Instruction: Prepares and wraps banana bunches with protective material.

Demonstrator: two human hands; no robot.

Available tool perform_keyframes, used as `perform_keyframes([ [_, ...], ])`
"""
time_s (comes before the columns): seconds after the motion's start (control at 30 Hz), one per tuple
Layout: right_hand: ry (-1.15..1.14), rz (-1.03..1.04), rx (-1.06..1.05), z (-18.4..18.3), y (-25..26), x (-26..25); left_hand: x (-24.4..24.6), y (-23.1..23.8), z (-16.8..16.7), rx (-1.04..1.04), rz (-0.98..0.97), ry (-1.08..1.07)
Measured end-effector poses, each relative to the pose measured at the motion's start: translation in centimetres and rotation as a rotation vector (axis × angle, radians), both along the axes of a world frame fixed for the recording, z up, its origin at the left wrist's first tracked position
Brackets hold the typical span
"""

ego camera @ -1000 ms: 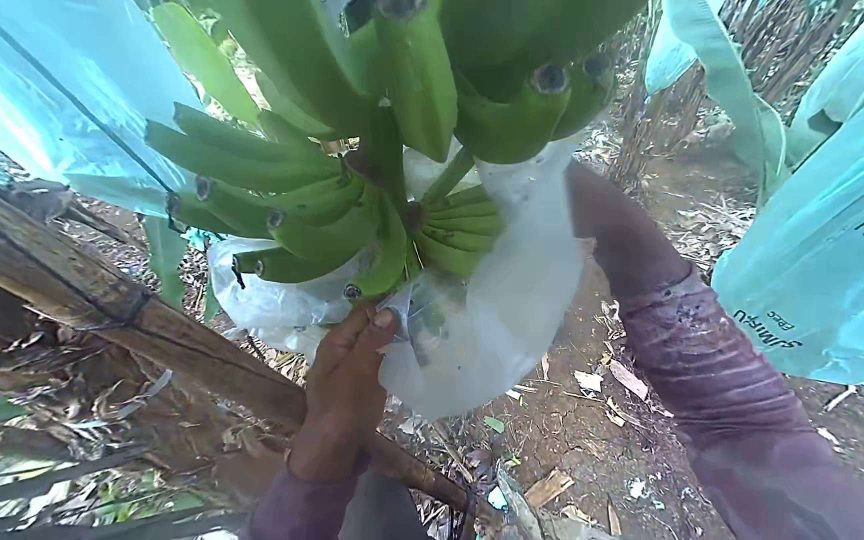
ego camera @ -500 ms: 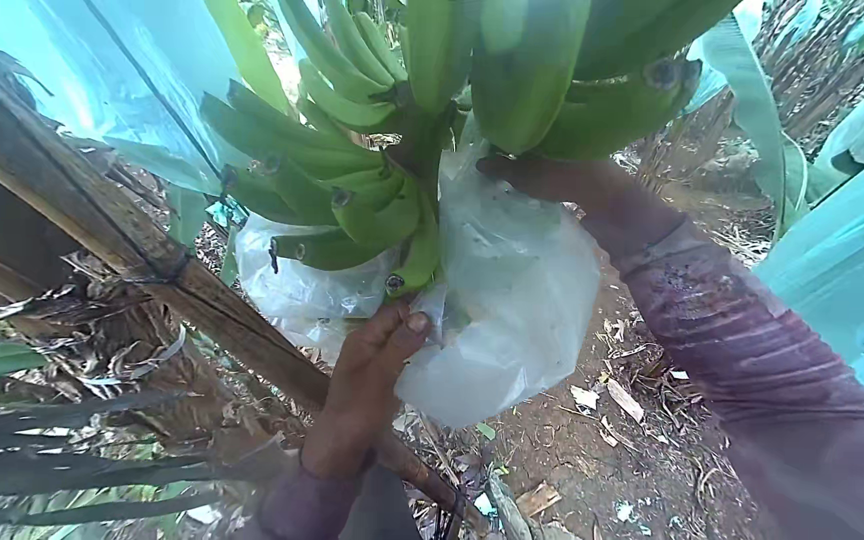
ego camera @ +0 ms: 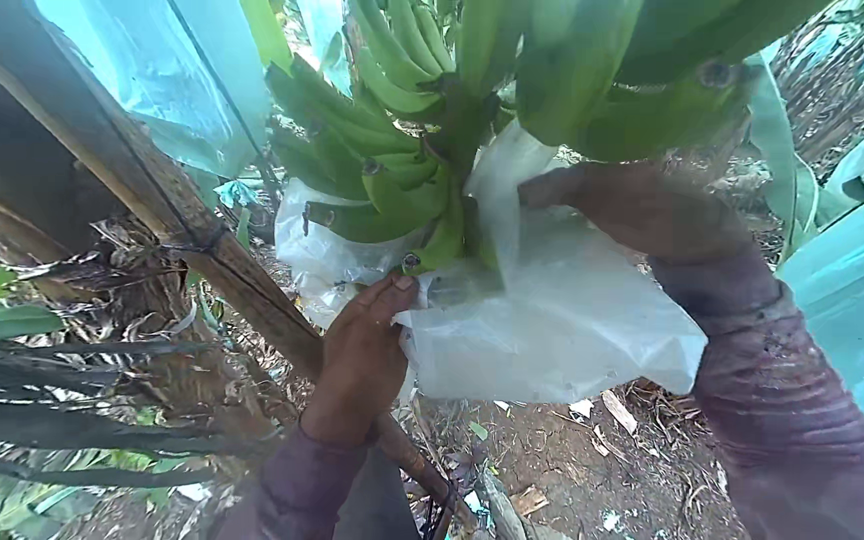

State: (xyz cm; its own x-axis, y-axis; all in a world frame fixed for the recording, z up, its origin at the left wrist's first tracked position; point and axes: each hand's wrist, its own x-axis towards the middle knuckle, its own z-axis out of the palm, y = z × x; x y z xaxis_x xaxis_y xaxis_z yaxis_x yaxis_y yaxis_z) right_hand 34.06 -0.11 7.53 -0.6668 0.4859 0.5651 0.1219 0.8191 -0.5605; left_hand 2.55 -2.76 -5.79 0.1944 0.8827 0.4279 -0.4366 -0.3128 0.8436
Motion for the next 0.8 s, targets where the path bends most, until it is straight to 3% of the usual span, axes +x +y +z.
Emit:
perform_keyframes([
  [0.1,-0.246,0.029,0.166,-0.6,-3.4,0.9,0.4,1.1,-0.3,-0.104,0.006,-0.068],
  [0.27,-0.315,-0.194,0.229,0.7,-5.1,-2.0,0.9,1.0,0.0,-0.161,0.019,-0.123],
  [0.37,-0.258,-0.421,0.096,2.4,-3.0,-3.3,0.9,0.8,-0.5,0.003,-0.089,-0.165],
  [0.47,-0.289,-0.558,-0.005,3.3,1.3,-4.5,1.0,-0.7,-0.4,0.215,-0.167,-0.034],
  [0.53,-0.392,-0.645,0.013,3.6,3.3,-5.6,0.8,-2.5,-0.2,0.388,-0.042,0.193],
  [0.67,-0.434,-0.737,0.029,3.2,3.5,-7.3,1.2,-5.4,0.8,0.744,0.572,0.529],
  [0.8,-0.398,-0.782,0.118,1.7,3.2,-8.5,2.8,-5.3,2.9,0.815,0.780,0.724],
])
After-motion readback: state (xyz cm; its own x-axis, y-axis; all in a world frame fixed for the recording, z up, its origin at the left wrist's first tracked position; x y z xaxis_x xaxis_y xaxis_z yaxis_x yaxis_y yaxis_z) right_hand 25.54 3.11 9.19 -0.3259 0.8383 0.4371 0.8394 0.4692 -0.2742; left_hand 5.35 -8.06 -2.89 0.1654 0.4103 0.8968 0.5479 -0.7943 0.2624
